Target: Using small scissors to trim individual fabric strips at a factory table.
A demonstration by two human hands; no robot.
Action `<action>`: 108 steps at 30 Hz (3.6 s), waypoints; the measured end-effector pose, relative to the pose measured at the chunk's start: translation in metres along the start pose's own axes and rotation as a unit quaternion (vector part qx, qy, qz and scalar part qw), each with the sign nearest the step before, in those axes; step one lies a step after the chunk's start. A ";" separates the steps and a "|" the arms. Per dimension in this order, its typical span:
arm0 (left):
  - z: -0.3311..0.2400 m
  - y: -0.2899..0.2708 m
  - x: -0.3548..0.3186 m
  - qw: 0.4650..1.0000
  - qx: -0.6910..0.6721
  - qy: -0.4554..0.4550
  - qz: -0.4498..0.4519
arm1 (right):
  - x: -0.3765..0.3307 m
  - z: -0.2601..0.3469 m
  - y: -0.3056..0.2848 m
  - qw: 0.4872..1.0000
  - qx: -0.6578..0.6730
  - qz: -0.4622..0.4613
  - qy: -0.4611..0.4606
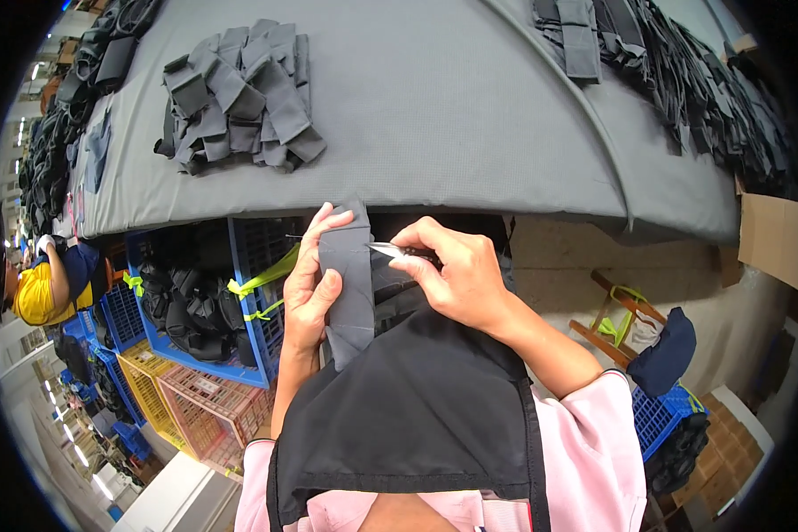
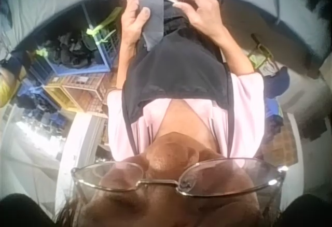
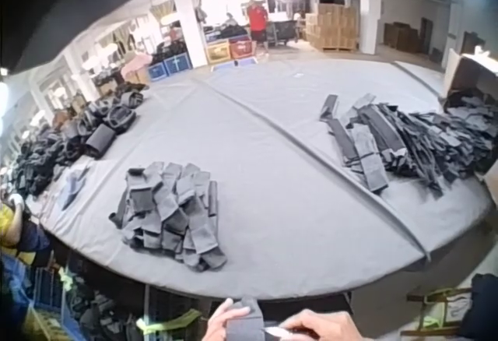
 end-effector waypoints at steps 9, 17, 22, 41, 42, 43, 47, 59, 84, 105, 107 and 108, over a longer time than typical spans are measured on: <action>-0.004 0.000 0.000 0.998 0.045 0.030 0.043 | 0.015 0.004 0.009 0.997 0.006 0.079 0.014; -0.001 0.001 -0.001 0.997 0.056 0.014 0.055 | 0.011 0.005 0.013 0.996 -0.051 0.063 -0.029; 0.001 0.000 0.003 0.995 0.093 -0.033 -0.020 | 0.004 -0.015 0.012 0.990 0.127 -0.021 0.049; 0.038 -0.018 0.014 0.952 -0.174 -0.207 -0.146 | 0.008 0.018 0.036 0.994 0.026 0.055 -0.086; 0.047 -0.020 0.009 0.965 -0.150 -0.136 -0.168 | 0.009 0.019 0.035 0.994 0.025 0.055 -0.087; 0.043 -0.021 0.009 0.972 -0.126 -0.066 -0.187 | 0.011 0.015 0.034 0.994 0.075 0.062 -0.046; 0.014 -0.009 0.004 0.969 -0.153 -0.046 -0.190 | 0.010 -0.012 0.033 0.969 0.221 0.043 0.100; 0.005 -0.005 -0.018 0.944 -0.187 -0.241 -0.126 | 0.012 0.008 0.023 0.956 0.279 -0.060 0.063; -0.010 0.013 -0.023 0.918 -0.248 -0.297 -0.085 | 0.004 0.013 0.016 0.992 0.007 -0.053 -0.117; -0.015 0.010 -0.019 0.958 -0.091 -0.246 -0.117 | 0.001 0.025 0.018 0.955 -0.189 -0.051 -0.222; -0.015 0.010 -0.019 0.957 -0.102 -0.243 -0.124 | 0.004 0.023 0.020 0.962 -0.184 -0.040 -0.198; -0.010 0.010 -0.021 0.959 -0.089 -0.241 -0.119 | 0.005 0.021 0.021 0.968 -0.178 -0.029 -0.173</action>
Point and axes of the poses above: each hand's wrist, its own x-axis towards the middle knuckle, its own y-axis out of the palm, z = x × y, the point moved 5 cm from there along x, towards the middle knuckle, and after that the axes turned 15 degrees about x, right-handed, at the moved point
